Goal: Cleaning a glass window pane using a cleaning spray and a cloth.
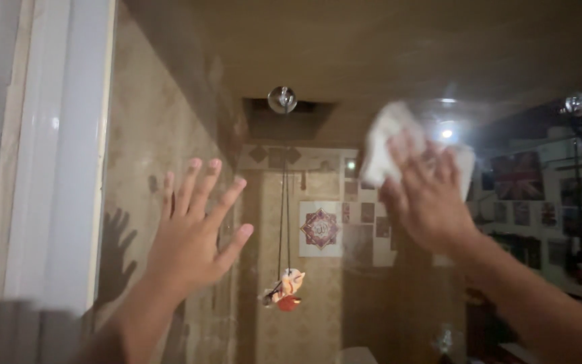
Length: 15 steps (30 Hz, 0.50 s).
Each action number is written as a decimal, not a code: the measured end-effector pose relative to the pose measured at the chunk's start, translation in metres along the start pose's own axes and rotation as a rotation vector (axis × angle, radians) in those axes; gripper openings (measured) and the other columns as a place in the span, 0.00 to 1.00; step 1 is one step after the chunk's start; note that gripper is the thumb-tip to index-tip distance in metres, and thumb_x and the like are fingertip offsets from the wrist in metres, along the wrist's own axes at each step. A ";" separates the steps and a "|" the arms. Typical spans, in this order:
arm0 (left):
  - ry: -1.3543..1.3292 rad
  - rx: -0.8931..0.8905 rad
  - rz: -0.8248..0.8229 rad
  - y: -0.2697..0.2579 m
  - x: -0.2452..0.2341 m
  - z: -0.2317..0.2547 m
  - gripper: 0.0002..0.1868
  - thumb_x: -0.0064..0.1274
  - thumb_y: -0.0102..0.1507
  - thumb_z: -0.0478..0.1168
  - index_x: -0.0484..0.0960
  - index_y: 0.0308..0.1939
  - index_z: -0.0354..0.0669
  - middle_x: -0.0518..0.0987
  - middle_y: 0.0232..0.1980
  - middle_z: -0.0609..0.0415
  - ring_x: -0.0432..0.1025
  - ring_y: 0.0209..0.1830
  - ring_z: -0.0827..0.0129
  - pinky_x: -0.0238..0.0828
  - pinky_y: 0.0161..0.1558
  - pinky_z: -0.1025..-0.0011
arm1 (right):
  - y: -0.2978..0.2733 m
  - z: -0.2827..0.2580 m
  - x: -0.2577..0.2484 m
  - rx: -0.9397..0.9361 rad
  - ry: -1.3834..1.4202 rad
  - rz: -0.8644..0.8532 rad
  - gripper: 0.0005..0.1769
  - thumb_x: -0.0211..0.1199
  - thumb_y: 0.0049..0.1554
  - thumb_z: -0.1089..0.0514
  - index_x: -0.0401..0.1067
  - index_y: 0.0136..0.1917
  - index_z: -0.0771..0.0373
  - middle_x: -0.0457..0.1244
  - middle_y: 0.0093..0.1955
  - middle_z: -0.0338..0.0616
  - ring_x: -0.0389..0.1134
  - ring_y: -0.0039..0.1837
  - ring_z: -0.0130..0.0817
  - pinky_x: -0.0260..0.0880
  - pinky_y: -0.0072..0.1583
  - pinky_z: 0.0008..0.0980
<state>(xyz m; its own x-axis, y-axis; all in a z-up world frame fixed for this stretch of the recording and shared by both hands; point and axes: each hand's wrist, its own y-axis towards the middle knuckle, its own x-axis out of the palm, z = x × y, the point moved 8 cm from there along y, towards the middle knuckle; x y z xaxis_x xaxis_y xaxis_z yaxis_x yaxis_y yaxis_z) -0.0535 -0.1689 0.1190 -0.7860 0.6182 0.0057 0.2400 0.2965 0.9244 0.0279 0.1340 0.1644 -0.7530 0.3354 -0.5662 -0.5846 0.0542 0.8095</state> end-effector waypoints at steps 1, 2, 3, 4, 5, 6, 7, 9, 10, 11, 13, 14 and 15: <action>-0.002 0.000 0.000 -0.001 0.000 0.001 0.36 0.42 0.66 0.62 0.65 0.75 0.52 0.53 0.81 0.39 0.42 0.82 0.43 0.29 0.76 0.40 | 0.005 0.005 0.010 0.001 -0.002 -0.001 0.42 0.37 0.64 0.40 0.29 0.86 0.42 0.24 0.88 0.36 0.15 0.80 0.61 0.11 0.74 0.59; -0.009 -0.009 0.011 -0.002 -0.001 0.001 0.36 0.42 0.66 0.62 0.65 0.74 0.52 0.53 0.81 0.40 0.42 0.82 0.44 0.29 0.76 0.40 | 0.007 0.006 0.000 -0.048 0.044 0.250 0.39 0.36 0.66 0.41 0.32 0.85 0.47 0.27 0.87 0.40 0.21 0.82 0.56 0.15 0.77 0.58; -0.016 -0.017 0.022 -0.003 -0.003 0.001 0.35 0.42 0.66 0.62 0.66 0.74 0.52 0.53 0.81 0.40 0.42 0.83 0.45 0.29 0.77 0.41 | 0.004 0.009 -0.009 -0.088 0.090 0.502 0.36 0.35 0.68 0.42 0.34 0.84 0.52 0.29 0.87 0.44 0.26 0.84 0.51 0.19 0.80 0.56; -0.018 -0.016 0.025 -0.002 -0.003 0.000 0.35 0.42 0.66 0.62 0.66 0.74 0.52 0.53 0.81 0.40 0.42 0.83 0.45 0.29 0.77 0.41 | -0.013 -0.007 -0.002 -0.087 0.088 0.504 0.36 0.35 0.68 0.42 0.34 0.84 0.52 0.29 0.87 0.44 0.26 0.84 0.51 0.19 0.80 0.56; -0.018 -0.022 0.031 -0.001 -0.004 0.000 0.35 0.42 0.66 0.62 0.66 0.74 0.52 0.54 0.81 0.41 0.42 0.83 0.46 0.29 0.77 0.41 | -0.029 -0.029 0.007 -0.170 0.066 0.476 0.37 0.36 0.67 0.42 0.35 0.83 0.54 0.29 0.86 0.47 0.24 0.84 0.54 0.18 0.78 0.59; -0.019 -0.030 0.034 -0.002 -0.004 0.000 0.35 0.43 0.66 0.62 0.67 0.73 0.53 0.54 0.81 0.42 0.42 0.83 0.47 0.29 0.78 0.41 | -0.047 -0.051 0.018 -0.253 0.046 0.442 0.37 0.37 0.66 0.43 0.35 0.83 0.55 0.29 0.86 0.50 0.23 0.83 0.57 0.16 0.76 0.61; -0.022 -0.031 0.032 -0.004 -0.005 -0.002 0.35 0.43 0.66 0.62 0.67 0.73 0.53 0.54 0.81 0.42 0.42 0.83 0.47 0.29 0.78 0.41 | -0.051 -0.053 0.025 -0.252 0.045 0.439 0.37 0.37 0.66 0.43 0.35 0.83 0.55 0.29 0.86 0.50 0.23 0.83 0.57 0.16 0.76 0.61; -0.030 -0.026 0.032 -0.005 -0.003 -0.002 0.35 0.42 0.66 0.62 0.67 0.73 0.52 0.54 0.81 0.42 0.42 0.83 0.47 0.30 0.77 0.41 | -0.066 -0.065 0.038 -0.422 -0.079 0.433 0.38 0.38 0.64 0.42 0.36 0.82 0.53 0.30 0.85 0.47 0.24 0.83 0.52 0.19 0.76 0.60; -0.037 -0.023 0.031 -0.005 -0.002 -0.002 0.35 0.42 0.66 0.62 0.67 0.73 0.52 0.54 0.81 0.42 0.42 0.83 0.47 0.30 0.77 0.41 | -0.055 -0.054 0.032 -0.417 -0.082 0.429 0.38 0.38 0.64 0.42 0.36 0.82 0.53 0.30 0.85 0.47 0.24 0.83 0.52 0.19 0.76 0.60; -0.036 -0.021 0.033 -0.004 -0.002 -0.002 0.35 0.42 0.66 0.62 0.67 0.73 0.52 0.55 0.81 0.42 0.42 0.83 0.46 0.31 0.77 0.41 | -0.045 -0.048 0.029 -0.459 -0.129 0.413 0.38 0.39 0.63 0.42 0.36 0.82 0.53 0.30 0.85 0.46 0.24 0.83 0.51 0.19 0.76 0.62; -0.038 -0.022 0.034 -0.005 -0.001 -0.003 0.35 0.42 0.65 0.62 0.67 0.73 0.52 0.55 0.81 0.41 0.42 0.83 0.46 0.31 0.77 0.41 | -0.024 -0.041 0.009 -0.501 -0.178 0.394 0.39 0.41 0.62 0.41 0.36 0.82 0.52 0.29 0.85 0.44 0.24 0.83 0.50 0.20 0.75 0.63; -0.037 -0.019 0.039 -0.005 -0.001 -0.003 0.35 0.42 0.66 0.62 0.67 0.73 0.51 0.55 0.81 0.41 0.42 0.83 0.46 0.31 0.77 0.41 | -0.003 -0.023 -0.001 -0.270 -0.126 0.247 0.39 0.41 0.63 0.42 0.36 0.82 0.49 0.28 0.86 0.41 0.23 0.83 0.52 0.21 0.77 0.62; -0.035 -0.016 0.044 -0.005 -0.002 -0.003 0.35 0.42 0.66 0.61 0.67 0.73 0.51 0.55 0.81 0.40 0.42 0.83 0.46 0.31 0.77 0.41 | 0.013 -0.004 -0.009 -0.036 -0.074 0.103 0.38 0.42 0.64 0.42 0.35 0.83 0.45 0.26 0.87 0.38 0.23 0.83 0.54 0.21 0.78 0.61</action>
<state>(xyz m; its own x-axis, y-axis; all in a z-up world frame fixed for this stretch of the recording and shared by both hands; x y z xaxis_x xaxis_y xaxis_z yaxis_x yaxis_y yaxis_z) -0.0550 -0.1737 0.1155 -0.7541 0.6559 0.0334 0.2645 0.2568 0.9296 0.0261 0.1285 0.1790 -0.7862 0.4061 -0.4659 -0.5165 -0.0177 0.8561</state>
